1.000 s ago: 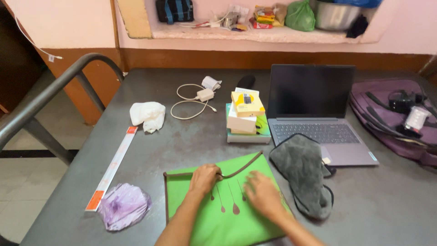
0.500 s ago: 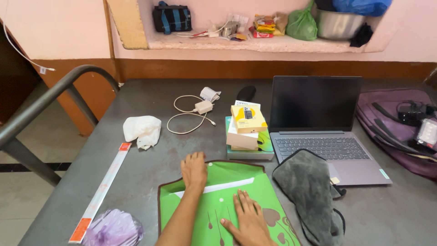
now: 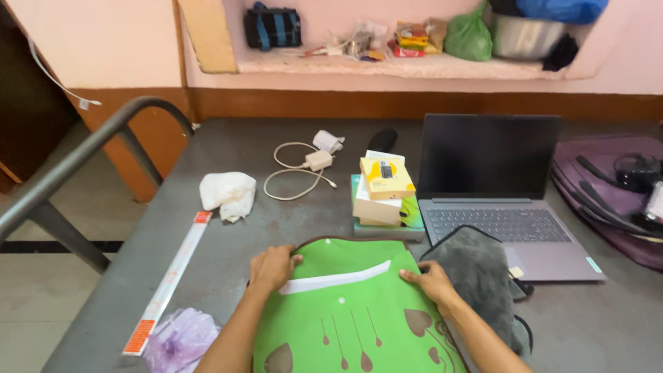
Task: The person wipes a table surface, a green folder, and a laptop keyboard using a grey cloth. The person also handles a white box, a yellow box, and a stack of papers, moving them aside or stacking them on the table.
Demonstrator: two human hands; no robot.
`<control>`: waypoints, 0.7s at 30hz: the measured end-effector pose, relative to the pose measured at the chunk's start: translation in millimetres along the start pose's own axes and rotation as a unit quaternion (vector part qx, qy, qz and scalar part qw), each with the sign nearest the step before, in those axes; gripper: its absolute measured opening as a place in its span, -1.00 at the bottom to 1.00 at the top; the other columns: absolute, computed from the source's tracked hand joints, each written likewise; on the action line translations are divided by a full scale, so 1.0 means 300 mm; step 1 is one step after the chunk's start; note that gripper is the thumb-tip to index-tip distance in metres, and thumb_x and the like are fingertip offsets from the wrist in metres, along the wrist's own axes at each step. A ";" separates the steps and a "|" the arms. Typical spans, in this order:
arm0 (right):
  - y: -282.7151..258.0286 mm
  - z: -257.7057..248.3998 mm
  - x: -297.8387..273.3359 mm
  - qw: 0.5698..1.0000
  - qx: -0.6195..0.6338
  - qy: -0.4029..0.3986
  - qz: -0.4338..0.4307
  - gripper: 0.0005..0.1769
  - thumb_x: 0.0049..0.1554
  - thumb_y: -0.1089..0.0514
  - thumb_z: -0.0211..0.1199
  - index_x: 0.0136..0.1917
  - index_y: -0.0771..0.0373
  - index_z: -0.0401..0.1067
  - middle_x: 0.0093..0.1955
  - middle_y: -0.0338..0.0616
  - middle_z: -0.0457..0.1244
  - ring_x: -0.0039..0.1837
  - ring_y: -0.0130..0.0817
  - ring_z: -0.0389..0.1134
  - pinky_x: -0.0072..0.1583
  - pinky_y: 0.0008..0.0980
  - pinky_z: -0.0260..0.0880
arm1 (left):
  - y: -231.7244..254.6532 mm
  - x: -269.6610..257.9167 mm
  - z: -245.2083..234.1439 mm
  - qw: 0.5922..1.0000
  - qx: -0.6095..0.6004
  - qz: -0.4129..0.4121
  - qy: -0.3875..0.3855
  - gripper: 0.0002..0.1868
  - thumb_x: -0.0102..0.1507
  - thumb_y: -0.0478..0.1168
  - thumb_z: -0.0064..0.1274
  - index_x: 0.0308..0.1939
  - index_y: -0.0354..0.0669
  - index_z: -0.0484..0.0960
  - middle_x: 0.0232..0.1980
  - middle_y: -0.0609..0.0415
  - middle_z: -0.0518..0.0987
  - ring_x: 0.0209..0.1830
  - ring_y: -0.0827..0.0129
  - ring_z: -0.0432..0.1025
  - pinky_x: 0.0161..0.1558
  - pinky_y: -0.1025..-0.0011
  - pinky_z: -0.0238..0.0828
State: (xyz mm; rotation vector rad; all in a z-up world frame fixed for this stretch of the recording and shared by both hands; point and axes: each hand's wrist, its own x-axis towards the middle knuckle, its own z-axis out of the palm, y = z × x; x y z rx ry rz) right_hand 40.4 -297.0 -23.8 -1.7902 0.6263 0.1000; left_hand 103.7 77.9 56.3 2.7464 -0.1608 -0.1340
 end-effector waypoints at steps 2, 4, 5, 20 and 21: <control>-0.054 0.001 -0.028 0.999 0.013 -0.040 -0.023 -0.46 0.04 0.00 0.45 0.19 0.36 0.50 0.01 0.06 0.45 0.00 -0.16 0.47 0.08 -0.16 0.47 | 0.028 -0.054 -0.080 1.000 -0.008 0.021 0.017 -0.66 0.32 0.12 -0.02 0.00 0.08 0.68 -0.03 -0.12 0.68 0.04 -0.05 0.54 0.03 -0.02 0.42; -0.128 -0.010 -0.062 0.995 0.040 -0.066 -0.070 -0.60 0.06 0.04 0.41 0.09 0.34 0.60 -0.05 -0.03 0.46 -0.05 -0.26 0.45 0.03 -0.26 0.43 | 0.040 -0.085 -0.183 0.999 -0.026 0.021 0.043 -0.64 0.32 0.13 -0.01 -0.02 0.06 0.69 -0.09 -0.12 0.68 -0.01 -0.06 0.54 0.00 -0.02 0.41; -0.177 -0.020 -0.073 0.990 0.063 -0.072 -0.106 -0.63 0.06 0.07 0.40 0.07 0.31 0.61 -0.07 -0.07 0.46 -0.07 -0.29 0.44 0.03 -0.30 0.42 | 0.041 -0.097 -0.234 0.998 -0.034 0.021 0.056 -0.64 0.31 0.14 -0.01 -0.03 0.06 0.69 -0.11 -0.12 0.68 -0.04 -0.07 0.54 -0.02 -0.02 0.41; -1.331 0.186 -0.259 0.741 -0.410 -0.454 -0.278 -0.53 0.06 0.12 0.39 0.23 0.28 0.53 0.08 -0.14 0.46 0.08 -0.37 0.46 0.14 -0.32 0.49 | -0.189 -0.379 -0.210 0.806 -0.583 0.070 0.073 -0.37 0.16 -0.17 0.15 0.30 0.01 0.31 -0.01 -0.25 0.61 -0.03 0.12 0.49 -0.05 0.22 0.44; -1.324 0.248 -0.234 0.712 -0.444 -0.483 -0.250 -0.54 0.06 0.13 0.40 0.22 0.30 0.53 0.09 -0.13 0.45 0.10 -0.36 0.45 0.16 -0.31 0.48 | -0.202 -0.371 -0.159 0.811 -0.578 0.048 0.081 -0.37 0.15 -0.17 0.15 0.30 0.00 0.33 0.01 -0.25 0.60 -0.02 0.11 0.49 -0.04 0.22 0.44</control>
